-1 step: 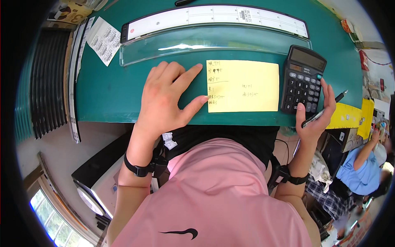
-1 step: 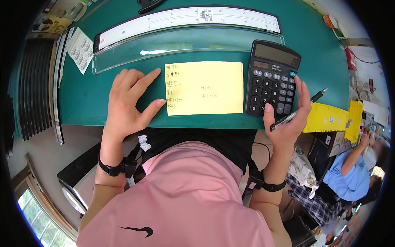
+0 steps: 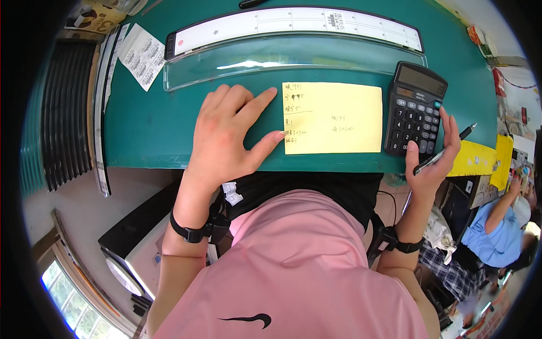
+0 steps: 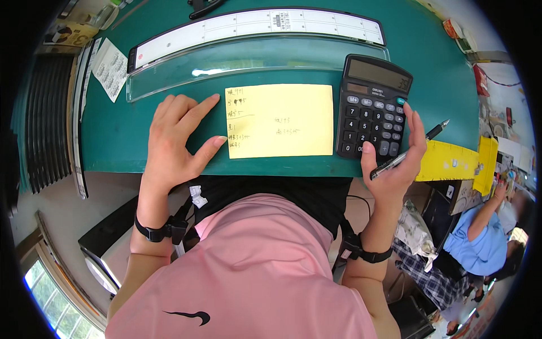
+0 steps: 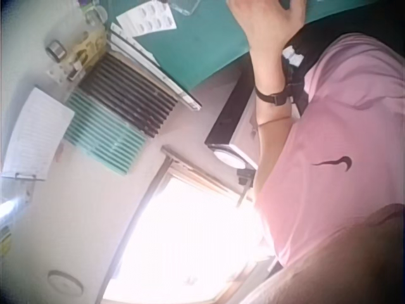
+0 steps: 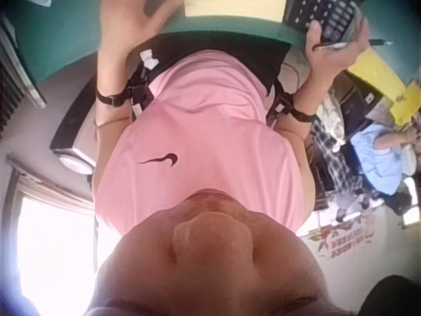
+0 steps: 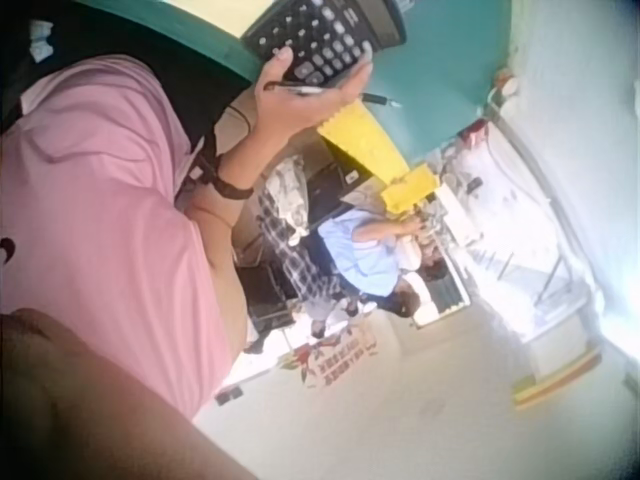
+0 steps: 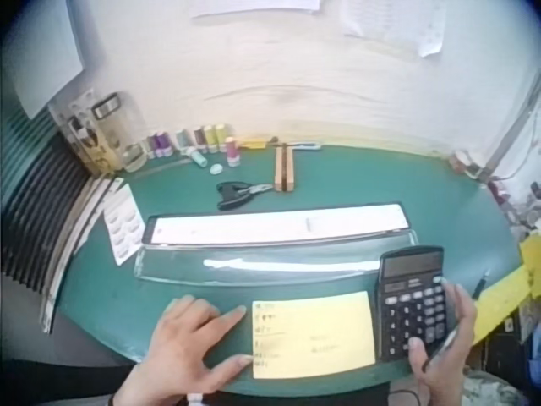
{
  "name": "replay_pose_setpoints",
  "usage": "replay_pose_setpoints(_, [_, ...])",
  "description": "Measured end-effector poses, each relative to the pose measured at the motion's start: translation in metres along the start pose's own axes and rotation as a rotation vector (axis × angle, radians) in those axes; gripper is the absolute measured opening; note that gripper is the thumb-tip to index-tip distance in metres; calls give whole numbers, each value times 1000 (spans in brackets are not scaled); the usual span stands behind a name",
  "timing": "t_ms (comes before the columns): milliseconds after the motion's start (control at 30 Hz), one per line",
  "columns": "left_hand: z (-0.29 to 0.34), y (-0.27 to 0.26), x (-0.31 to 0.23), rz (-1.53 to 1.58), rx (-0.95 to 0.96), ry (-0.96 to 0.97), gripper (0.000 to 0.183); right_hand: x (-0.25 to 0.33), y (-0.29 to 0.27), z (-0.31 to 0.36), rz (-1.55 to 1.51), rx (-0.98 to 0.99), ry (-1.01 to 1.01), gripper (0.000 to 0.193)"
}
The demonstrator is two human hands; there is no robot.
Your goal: Writing production counts on a yellow note and using a calculator to tally totals on a workbench.
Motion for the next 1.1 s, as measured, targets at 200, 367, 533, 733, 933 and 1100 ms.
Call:
replay_pose_setpoints(200, [-1, 0, -2, -5, -8, 7, 56, -1, 1, 0, 1, 8, 0, 85])
replay_pose_setpoints(367, [-1, 0, -2, -10, -26, 6, 56, -1, 0, -1, -5, 1, -2, 86])
replay_pose_setpoints(533, [-1, 1, -1, -9, -23, 5, 55, 0, 0, -1, -25, -2, 6, 86])
replay_pose_setpoints(733, [-1, 0, 0, -1, -28, 12, 54, 7, -2, -7, -36, -57, -103, 93])
replay_pose_setpoints(933, [0, 1, -1, 0, -38, 10, 54, 1, 3, -5, 42, 48, -48, 92])
replay_pose_setpoints(1100, [6, 1, -31, -79, -17, 51, 59, 8, 1, -9, 108, 23, -116, 90])
Point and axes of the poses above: each hand's wrist, its own z-axis away from the middle knuckle, its own y-axis out of the palm, x = y × z, the point moved 6 cm from there along -z, towards the middle knuckle, and after that the axes turned 4 degrees about -y, right-handed, at the moved point
